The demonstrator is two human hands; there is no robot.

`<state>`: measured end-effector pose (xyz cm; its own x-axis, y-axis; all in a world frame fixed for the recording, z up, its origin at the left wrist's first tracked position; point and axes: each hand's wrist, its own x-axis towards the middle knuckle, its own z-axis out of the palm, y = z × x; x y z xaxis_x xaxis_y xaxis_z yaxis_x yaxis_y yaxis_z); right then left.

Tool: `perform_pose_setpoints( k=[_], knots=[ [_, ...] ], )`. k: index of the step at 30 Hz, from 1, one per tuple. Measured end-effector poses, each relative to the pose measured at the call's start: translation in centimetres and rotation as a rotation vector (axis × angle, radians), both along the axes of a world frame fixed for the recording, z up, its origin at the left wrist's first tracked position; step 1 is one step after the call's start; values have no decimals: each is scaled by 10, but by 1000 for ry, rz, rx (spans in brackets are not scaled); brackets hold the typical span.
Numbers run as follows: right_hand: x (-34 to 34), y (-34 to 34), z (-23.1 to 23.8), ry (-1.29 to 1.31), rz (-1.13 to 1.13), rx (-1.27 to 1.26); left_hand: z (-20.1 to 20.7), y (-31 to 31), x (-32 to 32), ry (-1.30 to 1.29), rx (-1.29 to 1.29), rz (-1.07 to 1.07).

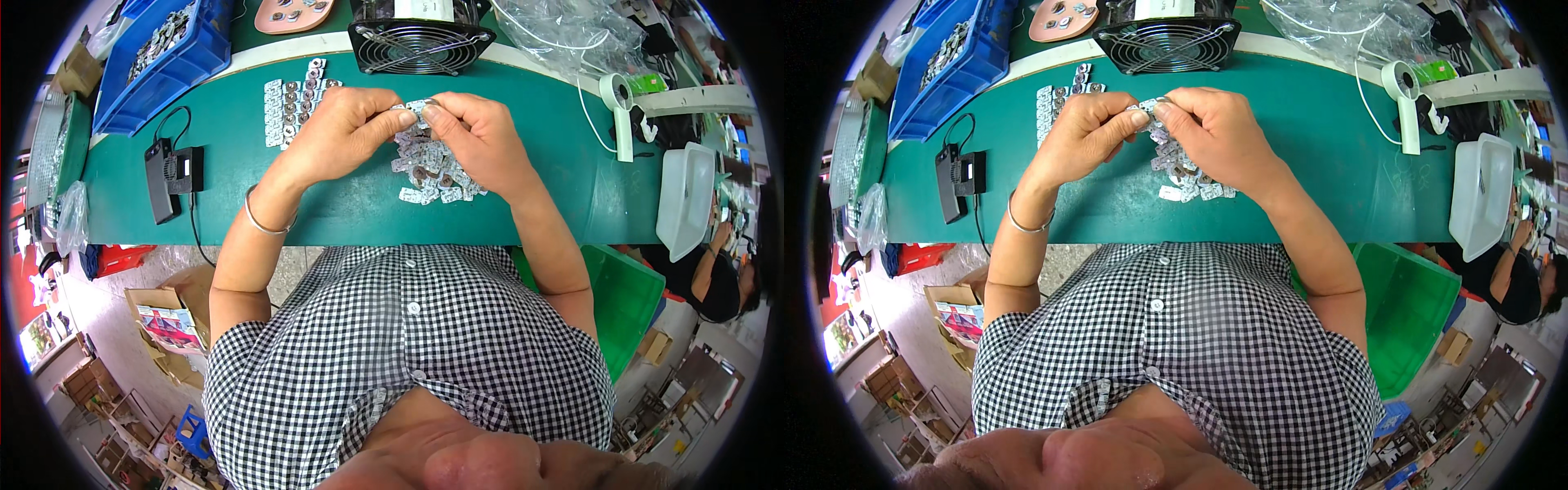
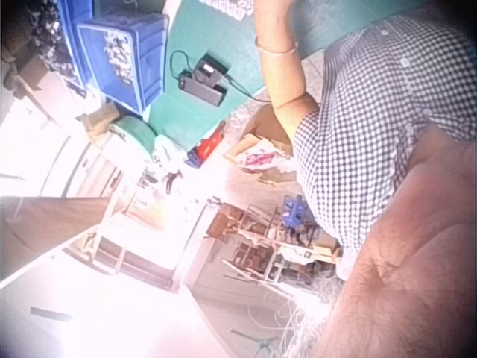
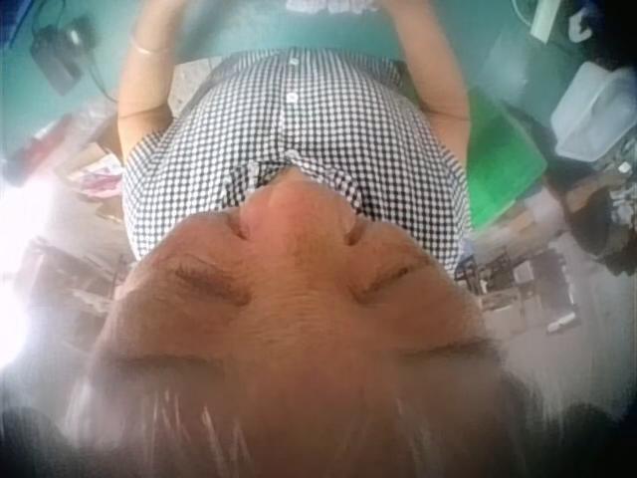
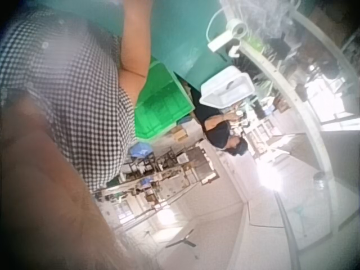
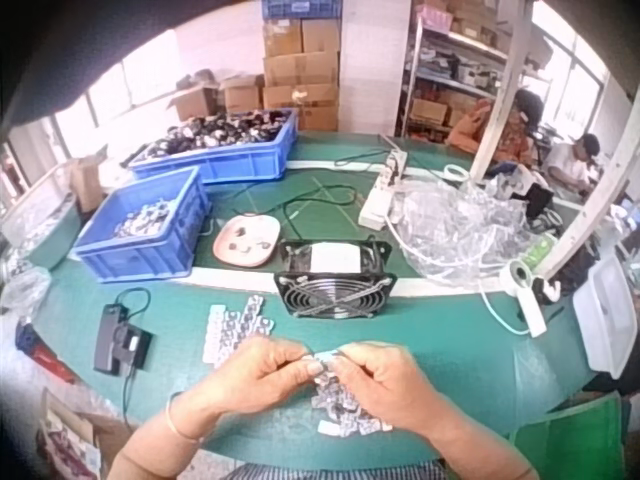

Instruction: The person sorts small electronic components by hand on an assembly workbench, inspecting them one by one.

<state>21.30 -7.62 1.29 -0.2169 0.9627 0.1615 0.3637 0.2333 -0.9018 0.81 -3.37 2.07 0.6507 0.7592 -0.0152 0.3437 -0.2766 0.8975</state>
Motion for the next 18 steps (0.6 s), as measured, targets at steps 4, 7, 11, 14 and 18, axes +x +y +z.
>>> perform_pose_setpoints(
  k=[4, 7, 11, 14, 18],
  knots=[
    [-1, 0, 2, 42, 3, 42, -6, -3, 3, -69, 79, 37],
    [-1, 1, 6, 68, -3, 42, -7, 4, 3, -114, 84, -6],
    [0, 4, 10, 51, 4, 4, -3, 9, 3, -87, 69, -46],
    [1, 2, 12, 20, 34, -127, -11, 8, 2, -121, 211, -30],
    [0, 4, 6, 17, 18, -52, -4, 6, 1, -80, 31, -60]
  ],
)
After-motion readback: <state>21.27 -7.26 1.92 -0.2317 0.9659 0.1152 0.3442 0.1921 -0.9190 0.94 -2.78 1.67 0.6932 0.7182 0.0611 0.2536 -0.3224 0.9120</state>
